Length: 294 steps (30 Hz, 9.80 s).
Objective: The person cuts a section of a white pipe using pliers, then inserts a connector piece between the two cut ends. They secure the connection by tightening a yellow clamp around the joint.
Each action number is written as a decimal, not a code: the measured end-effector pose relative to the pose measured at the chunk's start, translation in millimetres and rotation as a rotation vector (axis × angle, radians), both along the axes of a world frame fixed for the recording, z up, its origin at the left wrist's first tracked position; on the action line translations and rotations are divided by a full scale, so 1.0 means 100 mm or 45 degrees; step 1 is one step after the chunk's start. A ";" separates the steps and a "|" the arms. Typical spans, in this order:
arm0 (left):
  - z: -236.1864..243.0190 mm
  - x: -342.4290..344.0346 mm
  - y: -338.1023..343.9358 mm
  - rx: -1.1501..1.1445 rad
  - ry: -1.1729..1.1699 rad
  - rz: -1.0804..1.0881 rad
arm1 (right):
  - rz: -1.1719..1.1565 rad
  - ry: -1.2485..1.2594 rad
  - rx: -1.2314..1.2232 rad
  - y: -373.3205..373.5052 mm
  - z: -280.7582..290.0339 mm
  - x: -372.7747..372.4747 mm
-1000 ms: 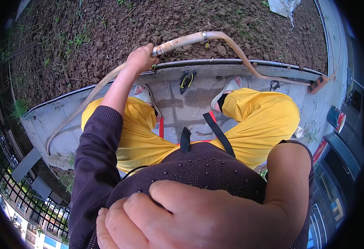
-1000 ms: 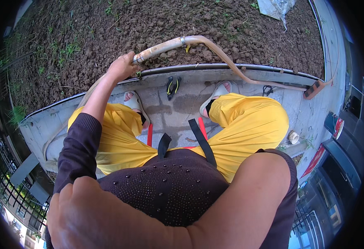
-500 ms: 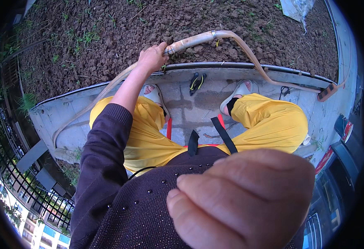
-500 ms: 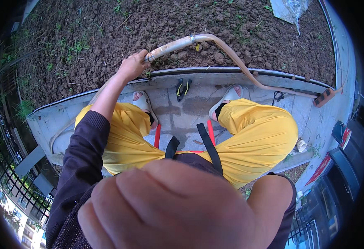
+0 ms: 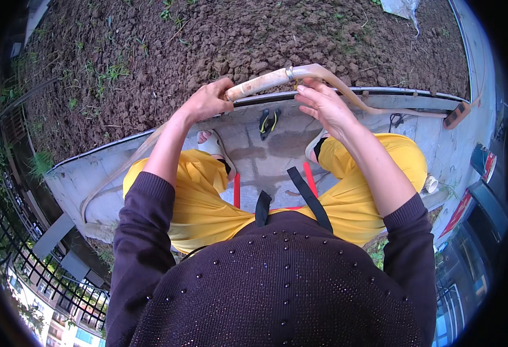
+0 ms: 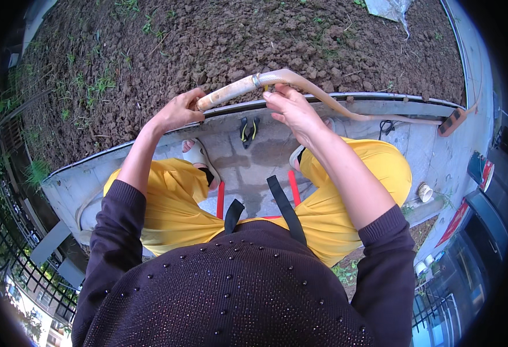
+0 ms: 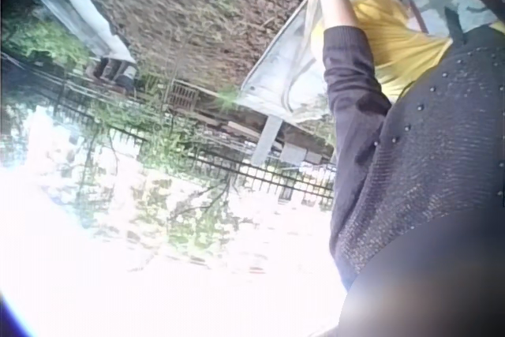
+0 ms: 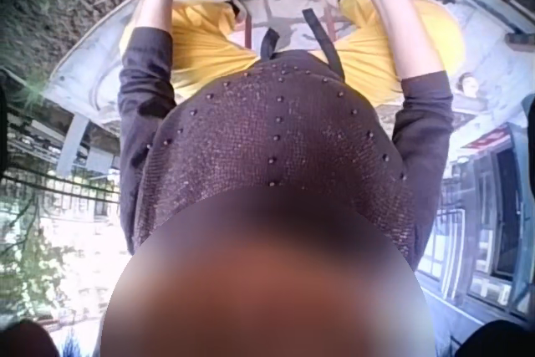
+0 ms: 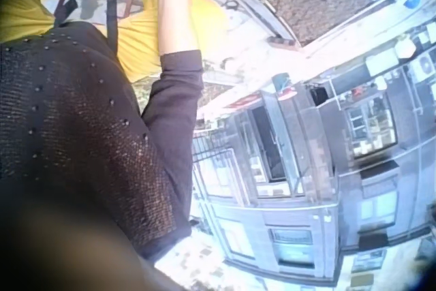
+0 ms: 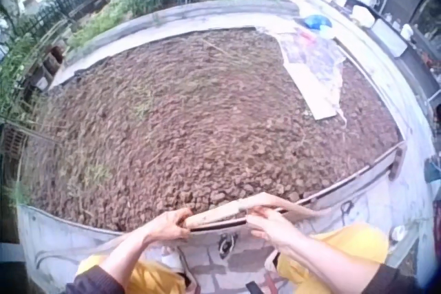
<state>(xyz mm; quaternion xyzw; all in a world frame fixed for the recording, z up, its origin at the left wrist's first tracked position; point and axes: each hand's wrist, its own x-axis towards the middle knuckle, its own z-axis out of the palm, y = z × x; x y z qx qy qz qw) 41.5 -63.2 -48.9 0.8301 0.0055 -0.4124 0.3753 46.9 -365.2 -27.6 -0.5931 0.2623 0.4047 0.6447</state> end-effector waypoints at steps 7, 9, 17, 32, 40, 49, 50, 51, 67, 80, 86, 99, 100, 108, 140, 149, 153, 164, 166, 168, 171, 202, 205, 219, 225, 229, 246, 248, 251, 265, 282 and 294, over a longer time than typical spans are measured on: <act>0.11 0.02 -0.14 -0.071 0.051 0.004 | 0.102 -0.282 0.016 0.19 -0.06 -0.09; 0.11 0.06 -0.17 -0.067 0.037 -0.040 | 0.066 -0.278 0.000 0.23 -0.03 -0.10; 0.07 -0.03 -0.28 -0.300 -0.161 0.086 | 0.096 -0.251 0.029 0.22 -0.01 -0.04; 0.14 0.00 -0.29 -0.241 -0.158 0.077 | -0.015 -0.204 0.125 0.23 -0.04 -0.03; 0.07 -0.02 -0.25 -0.322 -0.200 0.068 | 0.035 -0.180 0.170 0.21 -0.09 -0.04; 0.08 -0.01 -0.25 -0.380 -0.131 0.105 | -0.026 -0.260 0.138 0.22 -0.02 -0.06; 0.10 -0.01 -0.25 -0.389 -0.123 0.108 | -0.046 -0.262 0.143 0.22 -0.02 -0.06; 0.12 0.00 -0.25 -0.399 -0.116 0.111 | -0.054 -0.236 0.162 0.21 -0.01 -0.07; 0.20 0.02 -0.27 -0.281 -0.093 0.109 | -0.076 -0.020 0.305 0.21 0.05 -0.02; 0.24 0.06 -0.20 -0.595 0.301 0.263 | 0.064 -0.161 0.267 0.13 -0.05 0.01; 0.27 0.09 -0.20 -0.614 0.322 0.270 | -0.119 -0.333 0.193 0.30 0.17 -0.03; 0.38 0.05 -0.30 -0.026 -0.315 0.100 | -0.075 -0.178 0.309 0.30 0.11 -0.04; 0.40 0.06 -0.31 -0.003 -0.314 0.095 | -0.061 -0.198 0.263 0.33 0.10 -0.02; 0.34 0.08 -0.25 -0.203 -0.094 0.145 | 0.218 -0.642 0.103 0.27 0.00 -0.06; 0.39 0.05 -0.27 -0.616 0.256 0.345 | 0.174 -0.612 0.102 0.29 -0.08 0.07; 0.46 0.07 -0.23 -0.549 0.145 0.272 | 0.315 -0.392 0.152 0.20 0.33 0.13; 0.42 0.07 -0.23 -0.606 0.164 0.268 | 0.119 -0.295 0.264 0.16 0.26 0.13; 0.34 0.07 -0.22 -0.316 -0.058 0.179 | -0.185 -0.367 0.241 0.21 0.18 0.12; 0.32 0.07 -0.22 -0.310 -0.100 0.164 | -0.228 -0.340 0.272 0.21 0.18 0.13; 0.30 0.08 -0.22 -0.301 -0.114 0.136 | -0.302 -0.289 0.342 0.18 0.17 0.13; 0.28 0.07 -0.23 -0.305 -0.156 0.118 | -0.292 -0.337 0.379 0.16 0.10 0.12; 0.10 0.02 0.00 -0.637 0.122 0.413 | -0.346 -0.457 0.272 0.17 -0.01 0.20; 0.05 0.02 0.03 -0.644 0.163 0.504 | -0.358 -0.443 0.261 0.17 -0.04 0.21; -0.11 -0.06 0.10 -0.423 0.082 0.157 | -0.436 -0.427 0.266 0.20 -0.09 0.21; -0.12 -0.09 0.08 -0.418 0.004 0.134 | -0.472 -0.454 0.248 0.11 -0.13 0.31; -0.03 -0.08 0.07 -0.372 -0.031 0.107 | -0.464 -0.428 0.245 0.10 -0.13 0.32; 0.14 -0.05 0.04 -0.038 -0.349 -0.071 | 0.251 -1.102 -0.700 -0.39 0.23 0.46; 0.20 -0.04 -0.01 0.003 -0.386 -0.126 | 0.235 -1.422 -0.819 -0.44 0.31 0.62; 0.26 -0.06 -0.08 0.075 -0.464 -0.134 | 0.466 -1.532 -0.882 -0.44 0.23 0.74; 0.34 -0.20 -0.08 0.315 -0.637 -0.196 | 0.782 -0.982 -0.566 -0.44 0.04 0.55; 0.33 -0.32 -0.12 0.346 -0.588 -0.182 | 0.802 -1.022 -0.595 -0.30 -0.04 0.41; 0.16 -0.17 -0.11 -0.226 -0.250 -0.001 | 0.374 -1.549 -0.833 -0.09 0.16 0.50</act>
